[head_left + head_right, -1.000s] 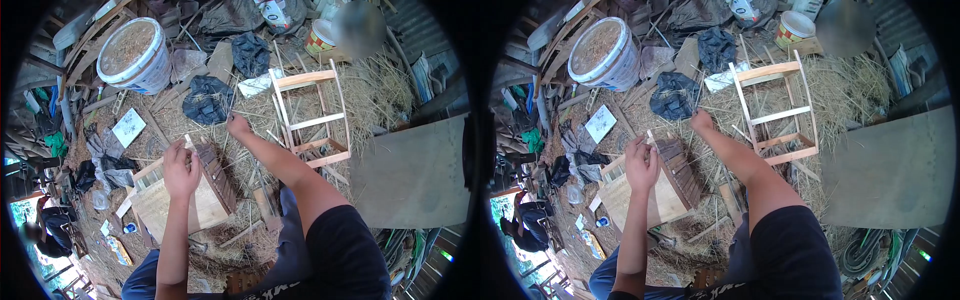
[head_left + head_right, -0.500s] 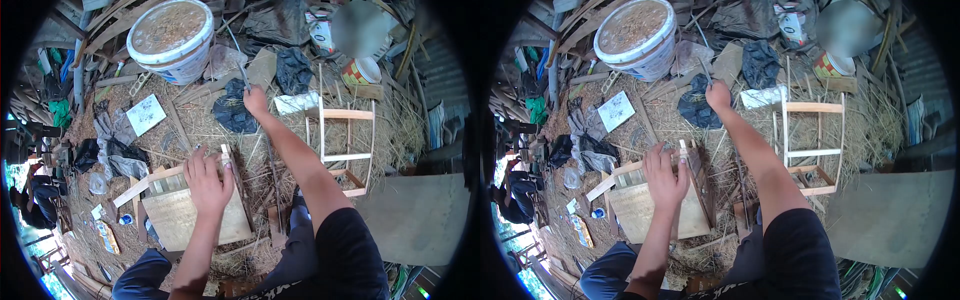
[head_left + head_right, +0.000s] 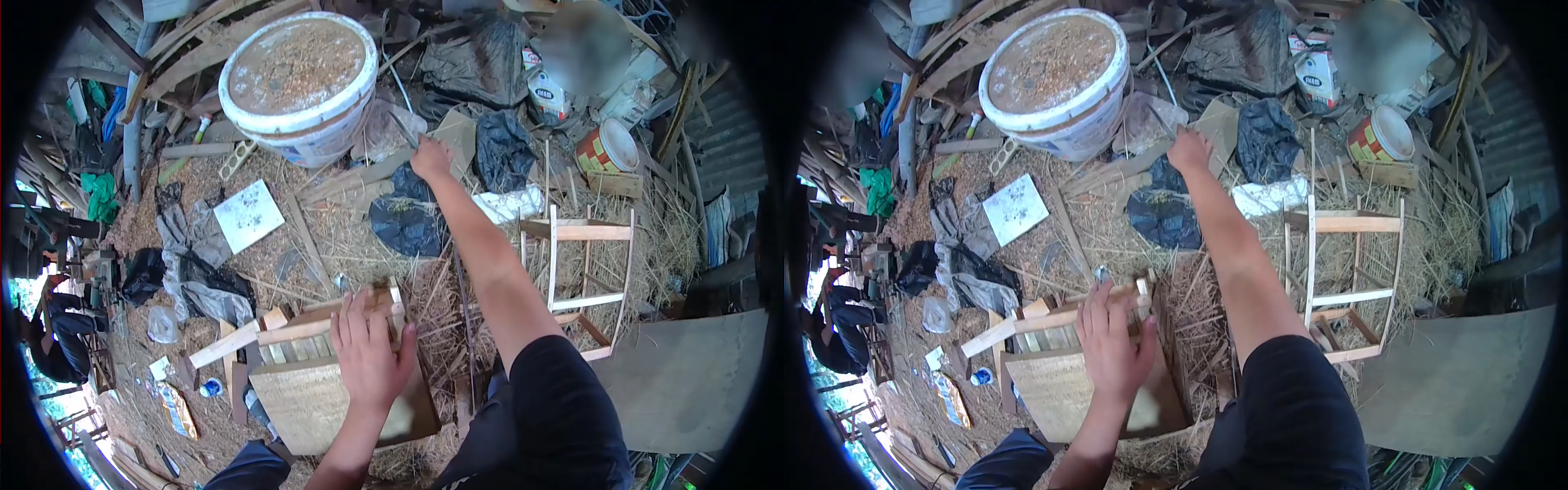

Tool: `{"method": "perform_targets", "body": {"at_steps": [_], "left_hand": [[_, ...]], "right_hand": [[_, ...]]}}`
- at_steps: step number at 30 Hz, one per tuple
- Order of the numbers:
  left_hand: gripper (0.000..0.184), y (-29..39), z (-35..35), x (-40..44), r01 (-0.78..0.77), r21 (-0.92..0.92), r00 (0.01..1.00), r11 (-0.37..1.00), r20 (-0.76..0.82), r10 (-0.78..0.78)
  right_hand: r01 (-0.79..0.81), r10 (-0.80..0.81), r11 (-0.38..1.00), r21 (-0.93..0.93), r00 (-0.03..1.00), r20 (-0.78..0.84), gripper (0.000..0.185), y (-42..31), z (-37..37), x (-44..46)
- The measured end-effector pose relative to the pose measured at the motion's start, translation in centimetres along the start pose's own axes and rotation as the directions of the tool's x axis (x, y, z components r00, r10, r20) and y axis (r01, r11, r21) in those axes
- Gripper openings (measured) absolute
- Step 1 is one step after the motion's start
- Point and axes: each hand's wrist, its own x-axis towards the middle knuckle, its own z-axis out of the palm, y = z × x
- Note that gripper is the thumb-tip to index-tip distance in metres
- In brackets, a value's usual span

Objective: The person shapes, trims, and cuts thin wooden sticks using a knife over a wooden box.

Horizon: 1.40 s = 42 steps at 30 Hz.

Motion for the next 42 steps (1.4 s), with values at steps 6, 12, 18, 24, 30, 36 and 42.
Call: {"method": "perform_targets", "body": {"at_steps": [6, 12, 18, 24, 30, 36, 42], "left_hand": [[0.028, 0.4, -0.6, 5.8, 0.016, -0.350, 1.000, 0.936, 0.027, -0.007], [0.025, 0.1, -0.7, 7.9, 0.084, -0.474, 0.996, 0.876, 0.062, -0.063], [0.025, -1.8, 0.4, 4.3, 0.065, -0.325, 0.997, 0.944, 0.068, -0.045], [0.022, -1.9, 1.2, 4.0, 0.050, -0.309, 0.999, 0.950, 0.030, -0.043], [0.019, -1.5, 1.0, 3.8, -0.010, -0.317, 0.998, 0.948, -0.068, -0.012], [0.013, -2.3, 0.6, 3.1, -0.056, -0.393, 0.982, 0.918, -0.186, -0.020], [0.004, -1.8, -0.8, 2.2, -0.152, -0.476, 0.950, 0.866, -0.313, -0.005]], "right_hand": [[-0.111, 0.105, 0.990, 0.082, 0.992, 0.074, 0.058, 0.2, 0.3, 1.5], [-0.068, 0.060, 0.985, 0.159, 0.997, 0.053, 0.052, 0.8, 0.0, 1.2], [-0.222, 0.168, 0.950, 0.222, 0.957, 0.237, 0.056, 0.7, -1.0, 2.9], [-0.172, 0.150, 0.934, 0.312, 0.984, 0.095, 0.047, 1.7, 1.3, 2.4], [-0.089, 0.400, 0.600, 0.795, 0.894, -0.202, 0.034, 1.5, -0.3, 2.4], [-0.018, 0.483, -0.024, 1.000, 0.875, 0.028, 0.012, -2.0, -5.6, -1.4], [-0.147, 0.390, -0.046, 0.988, 0.908, 0.153, 0.024, -3.7, -6.2, -4.6]]}}
